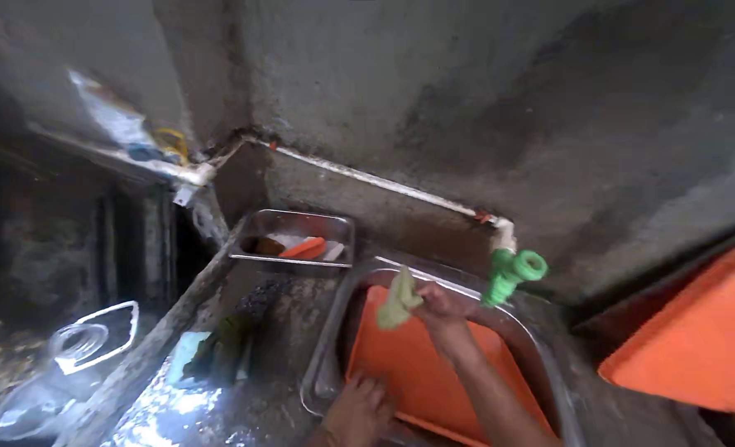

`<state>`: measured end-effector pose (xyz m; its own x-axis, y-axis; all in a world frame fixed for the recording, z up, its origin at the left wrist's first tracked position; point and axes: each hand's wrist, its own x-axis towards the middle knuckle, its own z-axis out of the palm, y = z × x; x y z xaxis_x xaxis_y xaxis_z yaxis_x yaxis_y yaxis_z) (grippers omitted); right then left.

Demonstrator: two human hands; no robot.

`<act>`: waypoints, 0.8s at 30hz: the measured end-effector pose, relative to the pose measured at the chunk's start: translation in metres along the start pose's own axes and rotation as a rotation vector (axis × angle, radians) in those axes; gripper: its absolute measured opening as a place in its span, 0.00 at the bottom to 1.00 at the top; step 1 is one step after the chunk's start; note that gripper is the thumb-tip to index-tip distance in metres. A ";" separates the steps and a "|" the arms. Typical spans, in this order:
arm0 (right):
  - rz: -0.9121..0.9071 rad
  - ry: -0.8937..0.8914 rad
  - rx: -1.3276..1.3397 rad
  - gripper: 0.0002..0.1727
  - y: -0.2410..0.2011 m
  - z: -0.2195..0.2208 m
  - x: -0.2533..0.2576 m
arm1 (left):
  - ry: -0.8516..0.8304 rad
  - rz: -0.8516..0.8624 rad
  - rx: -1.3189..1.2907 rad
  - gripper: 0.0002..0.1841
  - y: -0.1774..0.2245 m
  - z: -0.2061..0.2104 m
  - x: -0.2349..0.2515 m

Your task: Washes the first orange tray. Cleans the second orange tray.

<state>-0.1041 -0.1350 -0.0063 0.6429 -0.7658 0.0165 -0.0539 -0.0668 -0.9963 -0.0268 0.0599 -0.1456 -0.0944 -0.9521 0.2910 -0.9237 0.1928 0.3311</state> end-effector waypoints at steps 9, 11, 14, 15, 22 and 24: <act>0.126 0.698 0.918 0.23 0.036 -0.171 -0.185 | -0.164 -0.065 0.077 0.18 0.049 -0.037 0.065; 0.038 0.738 0.787 0.25 0.026 -0.176 -0.181 | -0.207 -0.185 0.046 0.23 0.073 -0.074 0.100; -0.129 0.766 0.206 0.27 0.005 -0.142 -0.155 | -0.330 -0.410 -0.035 0.36 0.109 -0.133 0.155; -0.160 0.731 0.017 0.26 -0.002 -0.118 -0.145 | -0.324 -0.441 -0.057 0.39 0.118 -0.145 0.166; -0.395 0.795 -0.863 0.18 0.000 -0.096 -0.086 | -0.248 -0.623 -0.028 0.43 0.140 -0.171 0.173; -0.199 0.851 -0.823 0.22 0.005 -0.154 -0.075 | -0.229 -0.661 0.015 0.43 0.141 -0.180 0.170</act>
<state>-0.2703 -0.1760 0.0005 0.0008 -0.8522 0.5232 -0.6823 -0.3829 -0.6227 -0.1058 -0.0319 0.1118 0.4147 -0.8950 -0.1645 -0.8193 -0.4459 0.3604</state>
